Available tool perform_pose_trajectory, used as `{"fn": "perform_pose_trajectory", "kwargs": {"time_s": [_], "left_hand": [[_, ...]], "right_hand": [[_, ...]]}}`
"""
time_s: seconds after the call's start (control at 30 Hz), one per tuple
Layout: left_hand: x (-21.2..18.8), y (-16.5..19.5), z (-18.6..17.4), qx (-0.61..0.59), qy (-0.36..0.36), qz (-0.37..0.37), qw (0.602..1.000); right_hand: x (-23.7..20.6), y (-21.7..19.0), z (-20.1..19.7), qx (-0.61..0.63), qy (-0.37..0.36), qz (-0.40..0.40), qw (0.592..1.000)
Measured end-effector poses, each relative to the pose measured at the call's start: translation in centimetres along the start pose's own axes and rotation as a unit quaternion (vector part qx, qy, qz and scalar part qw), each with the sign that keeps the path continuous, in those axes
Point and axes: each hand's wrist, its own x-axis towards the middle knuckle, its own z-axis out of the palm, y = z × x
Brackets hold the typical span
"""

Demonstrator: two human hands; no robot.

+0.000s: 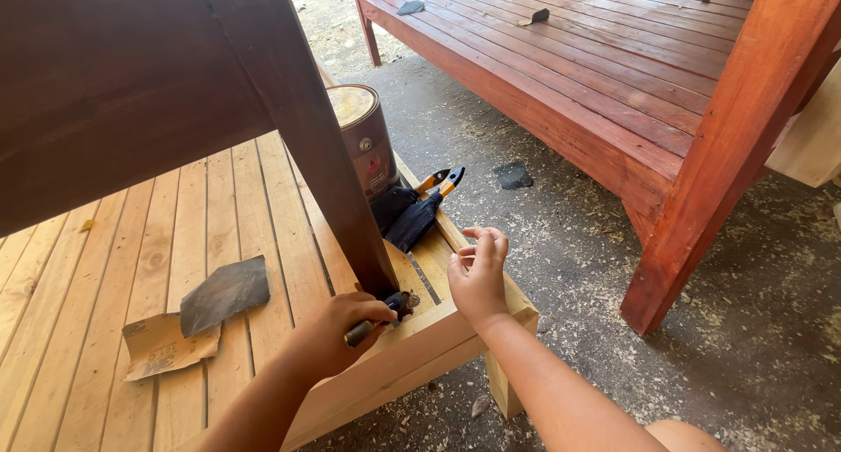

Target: The person applies brown wood stain with a brush to the frame, legs, and slats of a light wooden bench, dipping the brush into a stain can and working along the edges and underside rails, then moves to coat the slat edges on the top surface.

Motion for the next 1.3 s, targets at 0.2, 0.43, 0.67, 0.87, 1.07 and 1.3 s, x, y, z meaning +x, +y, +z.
{"fn": "perform_pose_trajectory", "kwargs": {"time_s": [0.2, 0.43, 0.67, 0.87, 1.07, 1.3], "left_hand": [[-0.8, 0.3, -2.9, -0.016, -0.040, -0.131, 0.990], [-1.1, 1.4, -1.5, 0.078, -0.071, -0.032, 0.994], [-1.7, -0.2, -2.7, -0.030, -0.021, -0.025, 0.999], [-2.0, -0.6, -0.3, -0.005, -0.006, 0.051, 0.999], [-0.9, 0.7, -1.0, 0.032, -0.004, 0.007, 0.999], [2.0, 8.2, -10.6, 0.022, 0.165, 0.027, 0.986]], "right_hand": [[0.0, 0.2, 0.1, -0.012, 0.002, -0.006, 1.000], [0.0, 0.7, 0.4, -0.024, -0.001, 0.011, 1.000], [0.0, 1.6, 1.0, -0.021, 0.011, 0.012, 1.000], [0.3, 1.5, 1.2, -0.026, 0.017, -0.004, 1.000], [0.3, 0.1, 1.1, -0.028, 0.029, -0.018, 0.999], [0.3, -3.5, 0.4, -0.052, 0.021, 0.018, 0.998]]}}
